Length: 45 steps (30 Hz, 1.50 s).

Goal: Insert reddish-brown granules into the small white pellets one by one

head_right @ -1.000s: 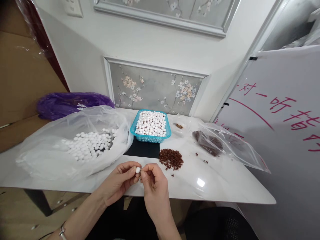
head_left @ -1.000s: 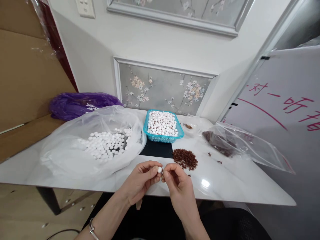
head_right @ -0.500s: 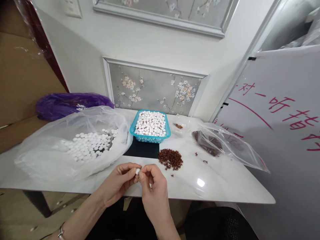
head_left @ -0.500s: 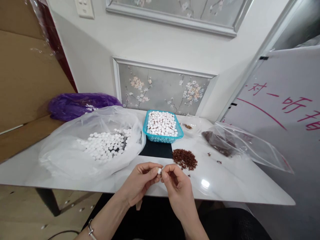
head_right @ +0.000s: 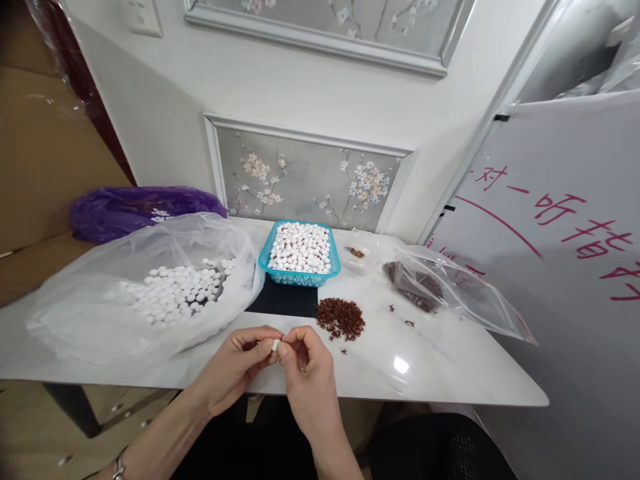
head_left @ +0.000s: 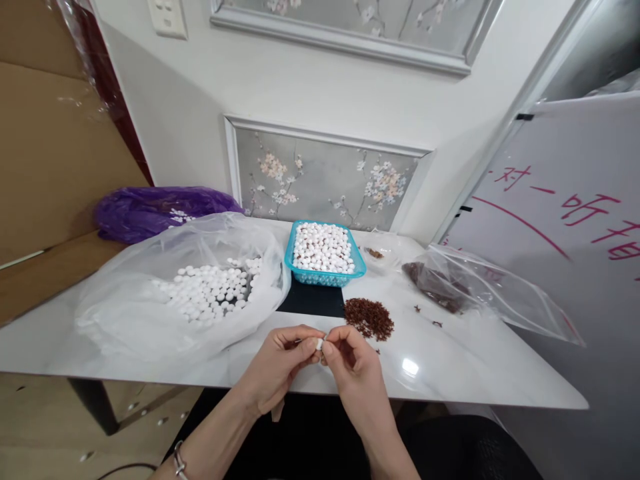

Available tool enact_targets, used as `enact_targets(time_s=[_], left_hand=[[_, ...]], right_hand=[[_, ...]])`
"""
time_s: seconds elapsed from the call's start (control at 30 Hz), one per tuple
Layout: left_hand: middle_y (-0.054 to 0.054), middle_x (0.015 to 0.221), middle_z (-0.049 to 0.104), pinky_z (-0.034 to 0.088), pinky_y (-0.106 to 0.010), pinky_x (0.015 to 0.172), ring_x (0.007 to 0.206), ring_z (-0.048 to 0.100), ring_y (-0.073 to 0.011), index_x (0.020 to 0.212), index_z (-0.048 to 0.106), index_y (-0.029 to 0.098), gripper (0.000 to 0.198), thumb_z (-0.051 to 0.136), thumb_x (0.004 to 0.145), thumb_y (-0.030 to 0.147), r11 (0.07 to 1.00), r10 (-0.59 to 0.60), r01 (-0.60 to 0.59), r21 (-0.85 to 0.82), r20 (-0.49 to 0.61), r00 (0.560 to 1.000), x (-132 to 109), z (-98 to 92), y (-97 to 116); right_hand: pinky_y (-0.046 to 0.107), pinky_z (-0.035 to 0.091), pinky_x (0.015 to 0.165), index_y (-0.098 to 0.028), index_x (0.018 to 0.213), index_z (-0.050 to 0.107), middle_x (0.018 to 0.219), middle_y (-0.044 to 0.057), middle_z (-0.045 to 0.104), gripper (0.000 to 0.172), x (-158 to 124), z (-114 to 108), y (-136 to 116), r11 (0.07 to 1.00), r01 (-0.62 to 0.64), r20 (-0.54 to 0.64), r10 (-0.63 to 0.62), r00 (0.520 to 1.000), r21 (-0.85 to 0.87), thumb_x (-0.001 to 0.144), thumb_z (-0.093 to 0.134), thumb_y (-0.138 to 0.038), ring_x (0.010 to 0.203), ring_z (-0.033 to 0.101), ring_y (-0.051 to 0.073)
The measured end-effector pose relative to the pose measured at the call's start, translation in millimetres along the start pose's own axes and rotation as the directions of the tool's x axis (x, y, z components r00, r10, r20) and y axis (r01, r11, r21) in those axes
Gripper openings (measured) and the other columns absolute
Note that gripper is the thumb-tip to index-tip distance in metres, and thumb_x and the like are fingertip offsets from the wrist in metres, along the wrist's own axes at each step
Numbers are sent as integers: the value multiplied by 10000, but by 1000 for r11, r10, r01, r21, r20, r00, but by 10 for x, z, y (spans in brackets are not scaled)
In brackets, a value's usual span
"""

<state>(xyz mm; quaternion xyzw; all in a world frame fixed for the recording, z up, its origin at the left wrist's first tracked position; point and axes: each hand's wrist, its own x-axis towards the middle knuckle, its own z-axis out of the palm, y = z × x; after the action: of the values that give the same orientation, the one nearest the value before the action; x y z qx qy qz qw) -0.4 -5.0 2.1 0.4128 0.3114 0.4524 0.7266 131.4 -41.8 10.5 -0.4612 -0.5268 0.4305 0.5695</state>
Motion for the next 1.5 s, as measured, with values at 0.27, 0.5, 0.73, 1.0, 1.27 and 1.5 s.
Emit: enact_targets(time_s=[0.27,0.5,0.73,1.0,1.27,1.5], left_hand=[[-16,652,615,439,-233,696,618,505,-87,754,725,127,146,712,710,265,998,-8,8,-68,11,1000,-10,24,34],[-14,659,618,435,-233,696,624,501,-85,764,724,129,134,713,709,251,999,2,-2,-47,-5,1000,-18,39,38],[-24,703,623,431,-244,713,660,504,-100,775,727,135,124,699,721,244,1000,27,-27,13,-1,1000,-21,20,29],[-26,729,611,423,-250,704,681,508,-117,776,732,157,97,680,735,227,994,85,-87,69,28,996,-20,38,31],[-36,771,603,431,-260,688,716,537,-145,757,742,169,83,684,724,220,972,128,-134,194,41,991,-5,33,24],[-53,807,621,427,-280,714,751,553,-170,782,747,173,114,669,734,240,937,129,-143,318,65,989,13,27,15]], right_hand=[[250,464,685,-185,814,539,735,-3,603,74,20,-24,8,991,-34,67,25,997,129,843,556,-251,696,572,134],[248,455,668,-185,796,556,730,2,615,86,4,-33,33,998,-23,45,20,999,59,831,573,-262,687,568,137],[256,464,660,-181,770,553,704,4,610,104,-1,-34,41,999,-3,31,2,1000,41,813,588,-269,683,583,147],[260,473,654,-179,746,535,678,8,616,115,22,-37,21,999,-10,32,9,999,47,821,577,-257,666,585,144],[253,461,604,-184,723,522,651,-4,586,96,37,-64,86,997,39,7,-38,999,-62,794,568,-228,628,569,144],[245,426,570,-193,697,490,646,-9,558,119,18,-84,72,951,93,-24,-105,994,-294,812,517,-183,584,525,132]])
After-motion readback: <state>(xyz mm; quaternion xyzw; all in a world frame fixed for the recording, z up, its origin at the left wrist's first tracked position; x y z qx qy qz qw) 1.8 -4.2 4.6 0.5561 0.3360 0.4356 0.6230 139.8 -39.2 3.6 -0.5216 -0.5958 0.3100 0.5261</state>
